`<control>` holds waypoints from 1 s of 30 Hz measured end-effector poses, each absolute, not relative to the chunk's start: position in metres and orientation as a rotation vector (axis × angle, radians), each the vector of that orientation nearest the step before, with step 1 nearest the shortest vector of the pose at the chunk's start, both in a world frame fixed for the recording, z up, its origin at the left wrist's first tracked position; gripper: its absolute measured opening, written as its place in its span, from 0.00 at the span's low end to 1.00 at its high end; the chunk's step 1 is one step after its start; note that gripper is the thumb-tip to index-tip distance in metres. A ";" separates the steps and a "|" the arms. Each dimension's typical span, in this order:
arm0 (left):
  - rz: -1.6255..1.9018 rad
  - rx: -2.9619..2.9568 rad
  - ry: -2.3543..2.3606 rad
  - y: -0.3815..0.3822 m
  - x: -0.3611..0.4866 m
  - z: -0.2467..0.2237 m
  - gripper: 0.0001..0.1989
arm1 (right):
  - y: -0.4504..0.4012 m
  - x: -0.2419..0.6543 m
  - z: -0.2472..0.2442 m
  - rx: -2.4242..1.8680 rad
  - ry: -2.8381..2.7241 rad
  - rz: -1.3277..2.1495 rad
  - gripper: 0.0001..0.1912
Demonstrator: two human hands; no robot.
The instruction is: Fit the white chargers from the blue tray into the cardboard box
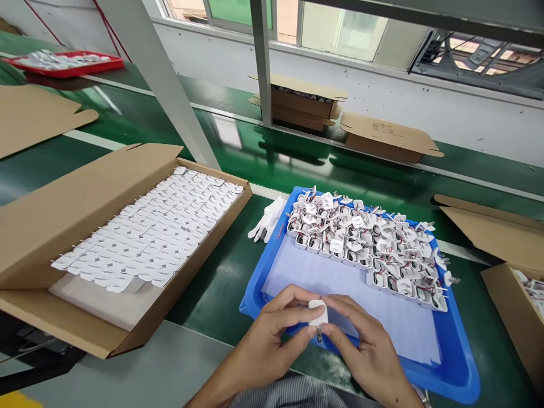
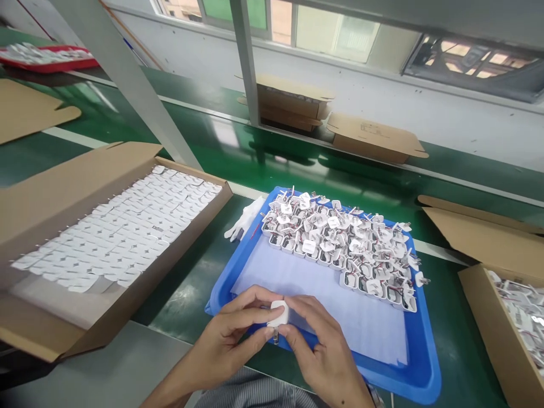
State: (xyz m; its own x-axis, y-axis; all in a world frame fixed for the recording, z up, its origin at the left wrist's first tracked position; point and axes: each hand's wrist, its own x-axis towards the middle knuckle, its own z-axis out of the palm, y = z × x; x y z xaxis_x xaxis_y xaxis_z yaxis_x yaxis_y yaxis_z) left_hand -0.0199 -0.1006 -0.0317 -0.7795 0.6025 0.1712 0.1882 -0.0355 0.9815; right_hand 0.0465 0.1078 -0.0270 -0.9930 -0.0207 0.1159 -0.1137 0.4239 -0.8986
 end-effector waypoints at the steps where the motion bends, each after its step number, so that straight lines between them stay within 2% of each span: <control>1: 1.877 0.837 1.946 -0.100 -0.019 -0.033 0.19 | 0.107 0.047 -0.028 0.120 -2.582 1.603 0.17; 8: 1.877 0.800 2.067 -0.097 -0.011 -0.040 0.17 | 0.110 0.047 -0.024 0.106 -2.658 1.611 0.18; 20: 1.926 0.889 2.055 -0.096 -0.014 -0.046 0.19 | 0.099 0.037 -0.025 -0.018 -2.375 2.123 0.15; 26: 1.916 0.776 2.010 -0.093 -0.017 -0.040 0.15 | 0.101 0.039 -0.026 -0.096 -2.432 2.085 0.19; 30: 2.070 0.583 1.822 -0.091 -0.016 -0.033 0.13 | 0.105 0.047 -0.028 -0.242 -2.411 2.165 0.26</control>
State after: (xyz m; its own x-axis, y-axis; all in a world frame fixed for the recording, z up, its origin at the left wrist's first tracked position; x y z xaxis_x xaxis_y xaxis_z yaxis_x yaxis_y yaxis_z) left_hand -0.0161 -0.0908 -0.0333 -0.8647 0.4940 0.0909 0.0275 -0.1342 0.9906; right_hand 0.0465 0.1048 -0.0279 -0.9831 0.0388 -0.1787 0.1818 0.1038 -0.9778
